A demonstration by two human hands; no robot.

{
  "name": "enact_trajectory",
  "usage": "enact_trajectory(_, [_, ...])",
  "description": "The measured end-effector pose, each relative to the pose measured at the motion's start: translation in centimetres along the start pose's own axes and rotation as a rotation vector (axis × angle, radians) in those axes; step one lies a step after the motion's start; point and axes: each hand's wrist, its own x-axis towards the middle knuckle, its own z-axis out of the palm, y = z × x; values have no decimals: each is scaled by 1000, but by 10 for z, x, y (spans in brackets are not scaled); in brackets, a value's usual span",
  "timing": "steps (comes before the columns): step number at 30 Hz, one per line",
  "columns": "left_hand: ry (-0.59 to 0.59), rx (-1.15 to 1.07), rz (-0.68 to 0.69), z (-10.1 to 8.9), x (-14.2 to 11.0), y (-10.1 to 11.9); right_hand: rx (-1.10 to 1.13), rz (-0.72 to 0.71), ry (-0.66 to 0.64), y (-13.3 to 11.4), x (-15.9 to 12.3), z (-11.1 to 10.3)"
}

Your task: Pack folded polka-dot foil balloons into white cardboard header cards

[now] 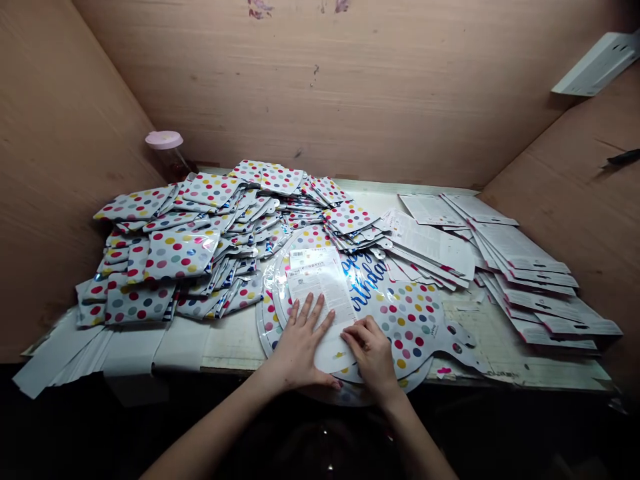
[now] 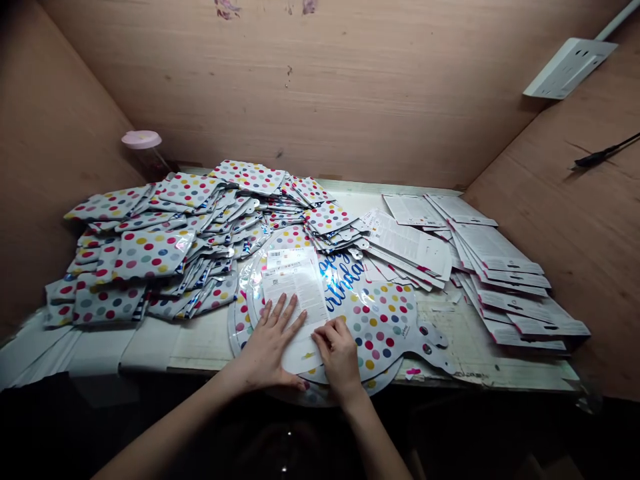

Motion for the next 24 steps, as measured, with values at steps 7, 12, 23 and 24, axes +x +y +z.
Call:
enact_trajectory(7, [-18,-9,-10,-2,5,1,17,-3,-33,1,2,-1])
enact_trajectory(12, [-10,0,-21,0,3,3,29,26,-40,1,3,-2])
enact_trajectory(23, [2,6,-3,2,2,1,-239,-51,-91,2,-2,7])
enact_trajectory(24, [-1,6,-5,2,2,1,-218,-53,-82,1,-2,5])
